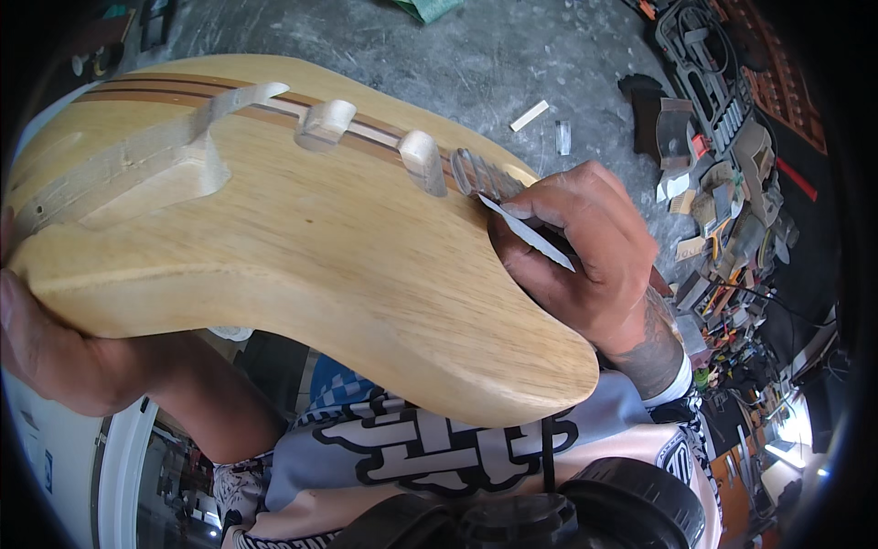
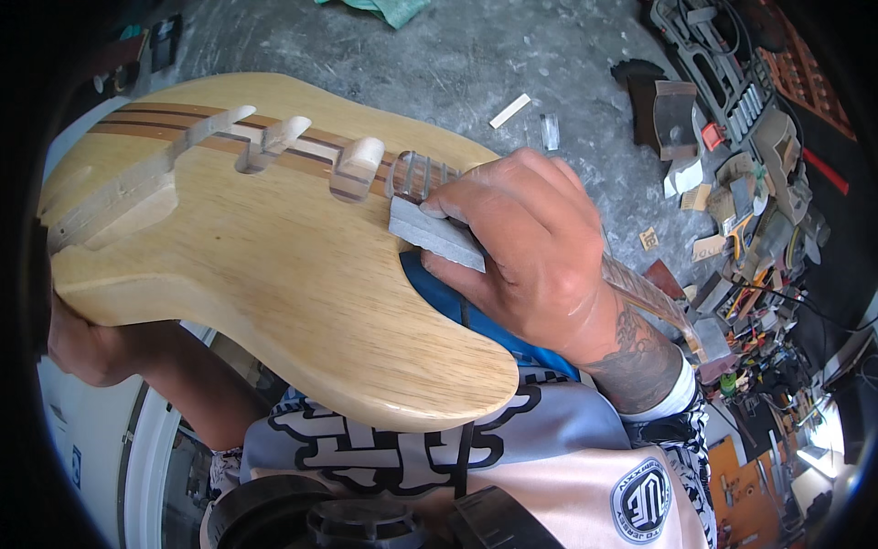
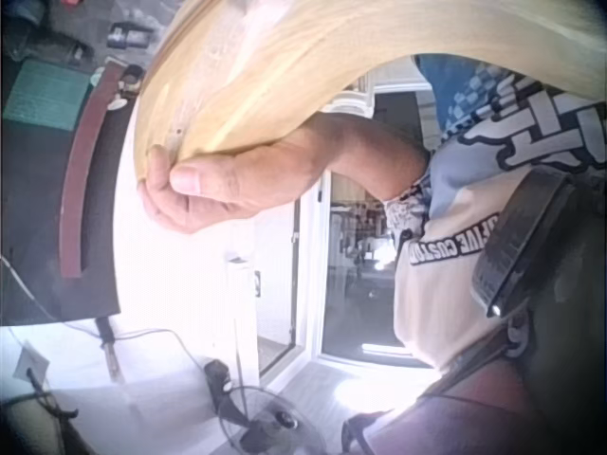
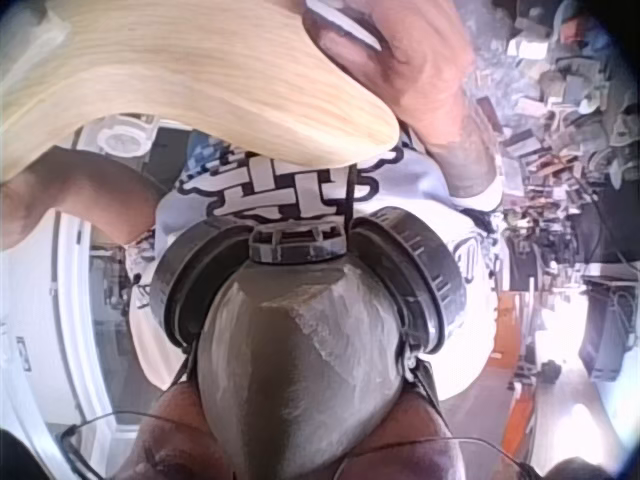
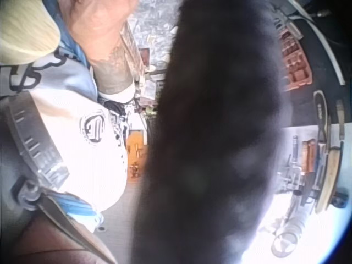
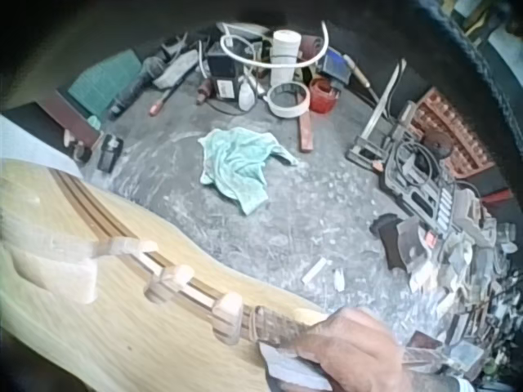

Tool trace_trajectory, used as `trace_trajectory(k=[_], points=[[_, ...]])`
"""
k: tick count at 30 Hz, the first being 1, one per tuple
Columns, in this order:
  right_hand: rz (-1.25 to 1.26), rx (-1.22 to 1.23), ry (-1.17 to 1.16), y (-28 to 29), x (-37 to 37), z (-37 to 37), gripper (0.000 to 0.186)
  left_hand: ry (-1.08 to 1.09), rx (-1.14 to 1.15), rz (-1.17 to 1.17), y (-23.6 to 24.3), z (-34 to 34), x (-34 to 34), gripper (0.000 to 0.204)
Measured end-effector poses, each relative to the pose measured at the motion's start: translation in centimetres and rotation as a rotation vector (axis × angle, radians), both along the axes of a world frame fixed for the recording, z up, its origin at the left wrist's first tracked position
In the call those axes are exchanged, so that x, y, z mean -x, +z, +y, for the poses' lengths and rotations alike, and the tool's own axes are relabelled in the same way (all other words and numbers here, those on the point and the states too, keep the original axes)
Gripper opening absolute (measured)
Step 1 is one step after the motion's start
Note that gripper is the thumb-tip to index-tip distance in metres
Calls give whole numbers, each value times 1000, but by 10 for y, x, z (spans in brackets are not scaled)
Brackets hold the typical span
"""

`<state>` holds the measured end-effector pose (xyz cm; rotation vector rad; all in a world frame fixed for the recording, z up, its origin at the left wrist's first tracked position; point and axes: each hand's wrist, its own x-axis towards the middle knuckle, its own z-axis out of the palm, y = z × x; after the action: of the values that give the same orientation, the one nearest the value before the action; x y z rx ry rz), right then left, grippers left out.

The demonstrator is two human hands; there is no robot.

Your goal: The person sands the body of a wooden guitar using a sanding block. They focus on smoothing the edges and contours of the instrument, moving the block along the curves and flat surfaces.

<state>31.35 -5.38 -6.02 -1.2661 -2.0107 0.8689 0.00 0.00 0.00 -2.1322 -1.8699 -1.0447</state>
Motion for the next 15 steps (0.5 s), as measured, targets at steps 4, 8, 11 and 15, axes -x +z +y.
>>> trace_trajectory(k=[4, 8, 11, 15], points=[[-54, 68, -11, 1, -9, -9, 40, -19, -15, 57, -1, -3, 6, 50], [-30, 42, -5, 0, -6, -5, 40, -48, -34, 111, -1, -4, 15, 49], [-12, 20, 5, -3, 0, 1, 40, -73, -51, 165, -2, -5, 23, 48], [-65, 60, 1, 4, -9, -8, 39, -111, -83, 253, -1, -5, 35, 47]])
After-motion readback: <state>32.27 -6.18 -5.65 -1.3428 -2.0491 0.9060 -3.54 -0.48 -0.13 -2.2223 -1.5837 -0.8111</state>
